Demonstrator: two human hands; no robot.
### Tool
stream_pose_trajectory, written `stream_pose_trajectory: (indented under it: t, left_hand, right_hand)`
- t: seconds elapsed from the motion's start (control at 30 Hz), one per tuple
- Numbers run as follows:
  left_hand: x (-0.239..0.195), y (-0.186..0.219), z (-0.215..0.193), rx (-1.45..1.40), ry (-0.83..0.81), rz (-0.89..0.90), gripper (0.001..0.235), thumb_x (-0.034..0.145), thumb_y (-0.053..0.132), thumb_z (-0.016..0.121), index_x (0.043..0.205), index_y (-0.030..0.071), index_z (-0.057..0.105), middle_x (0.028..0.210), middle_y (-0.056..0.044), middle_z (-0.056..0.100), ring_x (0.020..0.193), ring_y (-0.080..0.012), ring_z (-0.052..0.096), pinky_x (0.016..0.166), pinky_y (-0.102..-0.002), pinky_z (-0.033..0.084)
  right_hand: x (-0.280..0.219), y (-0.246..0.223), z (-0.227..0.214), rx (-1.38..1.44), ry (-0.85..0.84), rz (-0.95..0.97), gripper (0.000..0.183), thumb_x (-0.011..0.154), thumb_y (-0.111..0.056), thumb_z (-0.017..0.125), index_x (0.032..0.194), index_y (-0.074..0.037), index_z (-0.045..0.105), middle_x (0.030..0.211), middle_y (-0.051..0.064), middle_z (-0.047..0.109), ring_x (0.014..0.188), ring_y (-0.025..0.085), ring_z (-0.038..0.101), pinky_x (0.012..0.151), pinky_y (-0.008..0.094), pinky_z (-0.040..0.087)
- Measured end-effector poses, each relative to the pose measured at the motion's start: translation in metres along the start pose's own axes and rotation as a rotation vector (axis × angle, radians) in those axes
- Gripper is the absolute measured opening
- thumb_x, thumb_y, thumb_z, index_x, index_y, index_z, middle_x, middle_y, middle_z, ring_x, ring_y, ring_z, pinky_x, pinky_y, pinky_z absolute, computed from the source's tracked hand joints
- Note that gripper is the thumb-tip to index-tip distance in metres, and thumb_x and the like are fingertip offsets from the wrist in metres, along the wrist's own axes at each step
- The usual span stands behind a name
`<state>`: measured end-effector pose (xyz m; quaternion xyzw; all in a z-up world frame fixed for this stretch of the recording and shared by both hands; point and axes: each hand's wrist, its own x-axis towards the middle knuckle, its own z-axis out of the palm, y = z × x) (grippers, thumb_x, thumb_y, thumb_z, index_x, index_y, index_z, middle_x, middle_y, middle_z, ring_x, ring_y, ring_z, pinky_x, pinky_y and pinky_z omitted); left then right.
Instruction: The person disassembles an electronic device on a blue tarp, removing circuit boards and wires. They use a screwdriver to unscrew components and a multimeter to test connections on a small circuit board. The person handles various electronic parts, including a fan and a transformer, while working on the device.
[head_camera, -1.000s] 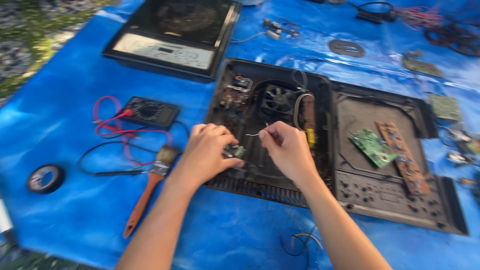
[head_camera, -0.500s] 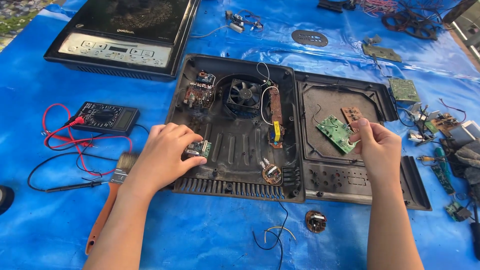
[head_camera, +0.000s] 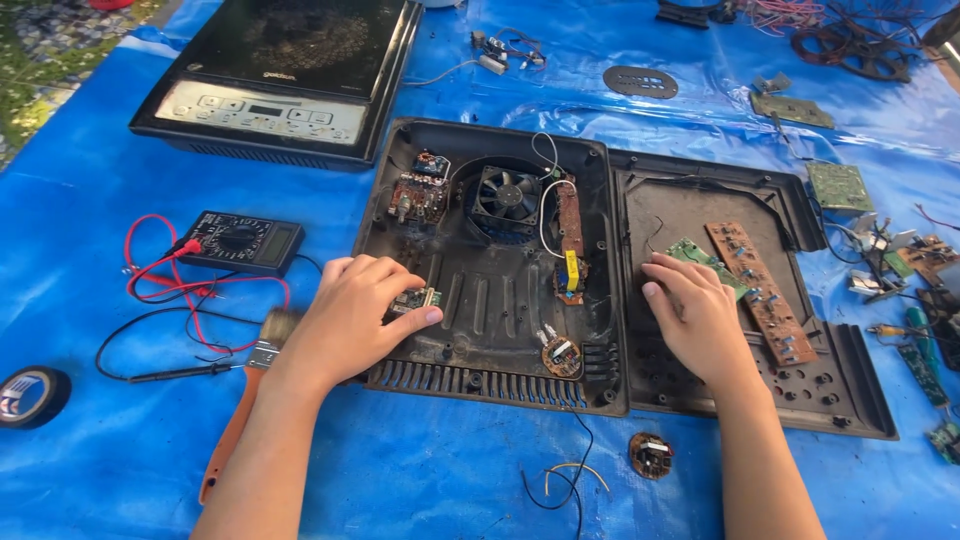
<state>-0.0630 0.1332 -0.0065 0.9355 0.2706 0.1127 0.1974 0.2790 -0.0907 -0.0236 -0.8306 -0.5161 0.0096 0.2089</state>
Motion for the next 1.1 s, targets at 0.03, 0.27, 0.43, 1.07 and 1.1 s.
stream_pose_trajectory:
  t: [0.03,0.27,0.43,1.07,1.1]
  left_hand:
    - [0.0,0.001,-0.001,0.004,0.001,-0.004,0.055,0.095,0.061,0.055,0.122,0.016,0.073,0.121,-0.002,0.069,0.123,-0.0251,0.056,0.109,-0.049,0.033]
    - [-0.002,-0.003,0.004,-0.013,0.044,0.038,0.049,0.097,0.053,0.06,0.124,0.013,0.072,0.117,-0.002,0.069,0.117,-0.0252,0.058,0.104,-0.049,0.036]
    - [-0.003,-0.007,0.01,0.013,0.068,0.072,0.041,0.097,0.044,0.066,0.124,0.013,0.071,0.115,-0.002,0.068,0.114,-0.0273,0.057,0.103,-0.05,0.037]
    - [-0.001,0.004,0.0,0.128,-0.031,-0.009,0.043,0.096,0.043,0.071,0.128,0.014,0.068,0.114,-0.004,0.066,0.121,-0.0222,0.057,0.116,-0.048,0.032]
    - [-0.002,0.004,0.0,0.121,-0.036,-0.009,0.043,0.096,0.042,0.071,0.128,0.013,0.068,0.115,-0.004,0.065,0.121,-0.0225,0.057,0.117,-0.048,0.032]
  right_hand:
    - [0.0,0.003,0.003,0.004,0.0,-0.004,0.037,0.103,-0.029,0.052,0.132,-0.014,0.07,0.145,0.003,0.064,0.139,0.029,0.049,0.102,0.056,0.038]
    - [-0.009,0.014,0.006,-0.092,0.201,-0.179,0.046,0.105,-0.03,0.054,0.133,0.004,0.067,0.142,0.022,0.064,0.142,0.041,0.049,0.114,0.055,0.041]
    - [-0.013,0.007,0.011,-0.014,0.241,-0.153,0.039,0.105,-0.028,0.056,0.129,-0.002,0.072,0.13,0.017,0.071,0.136,0.038,0.054,0.114,0.052,0.044]
    - [-0.01,-0.098,0.004,0.072,0.19,-0.218,0.054,0.093,-0.028,0.073,0.142,-0.01,0.061,0.135,0.014,0.065,0.128,0.037,0.054,0.102,0.052,0.043]
    - [-0.007,-0.107,0.005,0.009,0.145,-0.194,0.064,0.091,-0.028,0.074,0.148,-0.007,0.056,0.139,0.018,0.061,0.13,0.042,0.053,0.098,0.055,0.044]
